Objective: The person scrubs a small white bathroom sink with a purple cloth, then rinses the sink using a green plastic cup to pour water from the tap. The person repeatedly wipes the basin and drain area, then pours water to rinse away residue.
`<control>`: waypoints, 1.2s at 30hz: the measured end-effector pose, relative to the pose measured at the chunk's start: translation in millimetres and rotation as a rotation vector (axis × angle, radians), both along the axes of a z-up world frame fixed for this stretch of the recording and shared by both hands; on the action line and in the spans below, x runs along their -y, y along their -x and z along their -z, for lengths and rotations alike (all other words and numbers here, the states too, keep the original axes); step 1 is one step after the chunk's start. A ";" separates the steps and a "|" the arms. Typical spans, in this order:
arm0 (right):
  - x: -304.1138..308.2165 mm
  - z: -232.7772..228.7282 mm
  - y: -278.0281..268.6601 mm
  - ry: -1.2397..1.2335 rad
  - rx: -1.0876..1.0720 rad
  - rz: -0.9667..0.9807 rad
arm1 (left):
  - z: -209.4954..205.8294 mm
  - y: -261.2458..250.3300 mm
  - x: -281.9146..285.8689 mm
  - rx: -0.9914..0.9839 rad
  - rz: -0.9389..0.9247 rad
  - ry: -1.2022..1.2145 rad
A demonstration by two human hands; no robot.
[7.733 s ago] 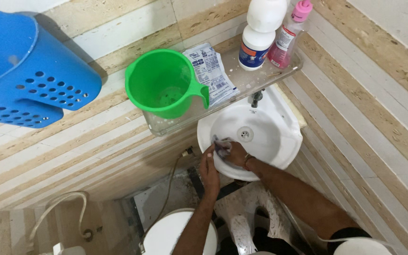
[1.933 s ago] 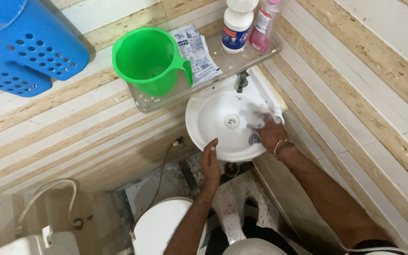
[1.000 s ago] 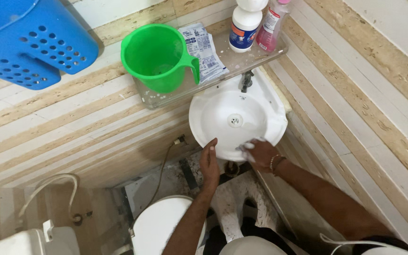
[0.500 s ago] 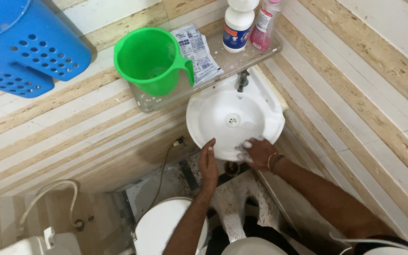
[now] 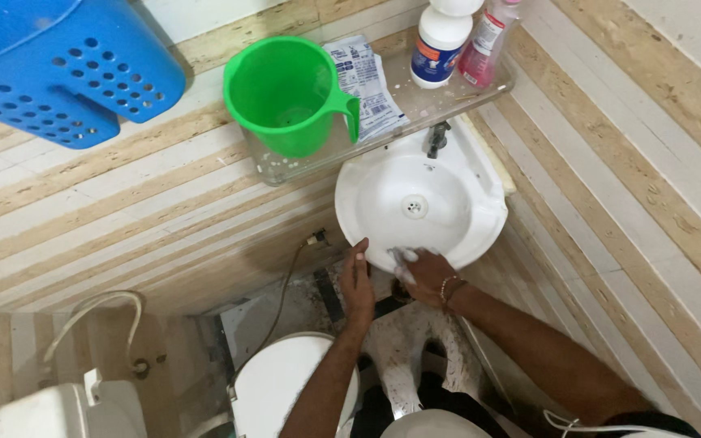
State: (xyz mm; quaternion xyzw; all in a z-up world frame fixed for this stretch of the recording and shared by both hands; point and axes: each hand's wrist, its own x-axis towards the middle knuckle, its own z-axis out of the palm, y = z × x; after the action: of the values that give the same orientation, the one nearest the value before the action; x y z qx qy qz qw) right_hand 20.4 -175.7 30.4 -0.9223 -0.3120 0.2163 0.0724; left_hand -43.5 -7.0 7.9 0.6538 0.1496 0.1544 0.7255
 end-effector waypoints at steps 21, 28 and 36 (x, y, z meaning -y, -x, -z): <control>-35.1 6.6 -27.2 0.013 -0.209 0.040 | 8.4 3.9 -24.9 0.043 -0.081 -0.129; -59.1 36.1 -34.3 0.013 -0.135 0.092 | 9.8 -1.0 -31.9 0.059 -0.054 -0.111; -88.9 36.3 -43.6 -0.014 -0.106 0.157 | 8.8 -14.7 -37.7 0.018 -0.053 -0.102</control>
State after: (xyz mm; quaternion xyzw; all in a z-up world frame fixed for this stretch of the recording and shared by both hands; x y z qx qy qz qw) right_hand 64.0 -86.8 -6.0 -0.9307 -0.2358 0.2561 0.1123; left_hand -28.8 30.8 -0.9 0.6843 0.1523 0.1866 0.6883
